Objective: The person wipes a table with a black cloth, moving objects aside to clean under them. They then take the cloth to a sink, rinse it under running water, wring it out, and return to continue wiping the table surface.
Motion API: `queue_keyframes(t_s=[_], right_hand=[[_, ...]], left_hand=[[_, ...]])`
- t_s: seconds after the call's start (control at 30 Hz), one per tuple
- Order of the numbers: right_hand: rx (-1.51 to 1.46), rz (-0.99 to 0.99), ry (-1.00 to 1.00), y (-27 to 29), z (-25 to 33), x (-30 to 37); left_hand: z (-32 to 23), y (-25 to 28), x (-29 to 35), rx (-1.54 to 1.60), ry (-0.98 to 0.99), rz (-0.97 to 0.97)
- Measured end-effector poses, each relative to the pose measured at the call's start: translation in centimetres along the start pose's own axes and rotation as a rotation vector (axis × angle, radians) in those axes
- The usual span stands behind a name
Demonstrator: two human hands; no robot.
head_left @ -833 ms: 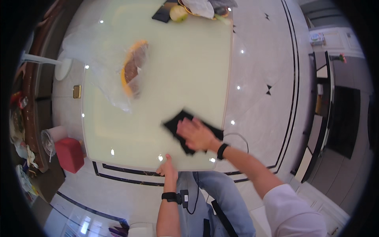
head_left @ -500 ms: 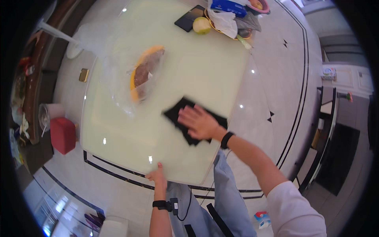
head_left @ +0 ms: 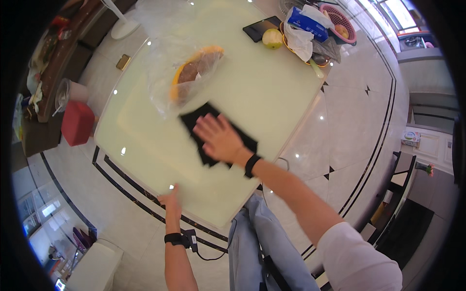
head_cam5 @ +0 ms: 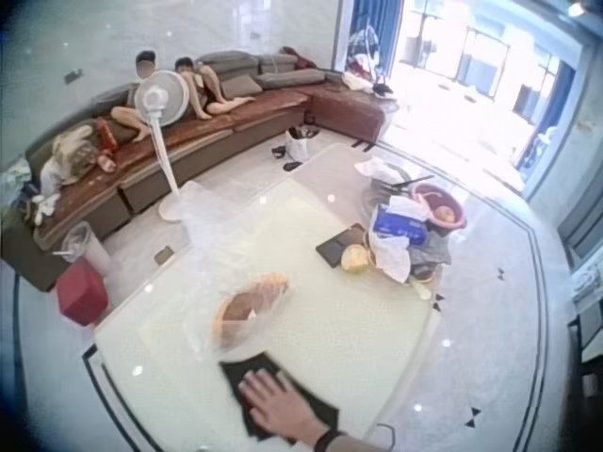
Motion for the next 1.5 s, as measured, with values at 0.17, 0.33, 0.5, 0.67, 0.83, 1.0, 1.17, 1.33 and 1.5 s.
queue_keyframes(t_s=[0.17, 0.33, 0.5, 0.67, 0.83, 1.0, 1.17, 1.33, 1.5], right_hand=[[-0.155, 0.179, 0.412, -5.3, 11.5, 6.3], [-0.084, 0.189, 0.377, -2.9, 5.9, 4.5], [0.017, 0.025, -0.009, 3.4, -9.4, 0.0], [0.161, -0.096, -0.282, 6.0, -23.0, 0.3], [0.198, -0.050, -0.232, 8.0, -27.5, 1.0], [0.188, -0.046, -0.244, 7.3, -26.9, 0.5], [0.207, -0.098, -0.345, 5.7, -24.0, 1.2], [0.066, 0.083, -0.122, 1.4, -10.2, 2.2], [-0.074, 0.166, 0.218, -1.2, -0.2, 5.4]], left_hand=[[2.7, -4.7, 4.0, 0.407, -0.118, -0.181], [4.2, -4.8, 4.2, -0.032, 0.158, -0.477], [5.5, -3.3, 1.2, -0.286, 0.097, -0.569], [5.3, -4.4, 3.2, 0.012, 0.138, -0.491], [3.6, -5.6, 4.4, 0.226, -0.012, -0.298], [3.7, -4.6, 4.2, 0.267, -0.049, -0.193], [3.7, -5.1, 3.9, 0.277, -0.057, -0.122], [4.0, -4.8, 4.0, 0.335, -0.063, -0.177], [4.5, -3.6, 3.1, 0.351, -0.163, -0.011]])
Point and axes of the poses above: each hand's wrist, its own x-axis away from the middle knuckle, its own y-axis out of the back of the hand, z = x × y, the point moved 4 cm from there along -x, towards the middle knuckle, and after that the axes turned 13 degrees about z, right-handed, at the moved point
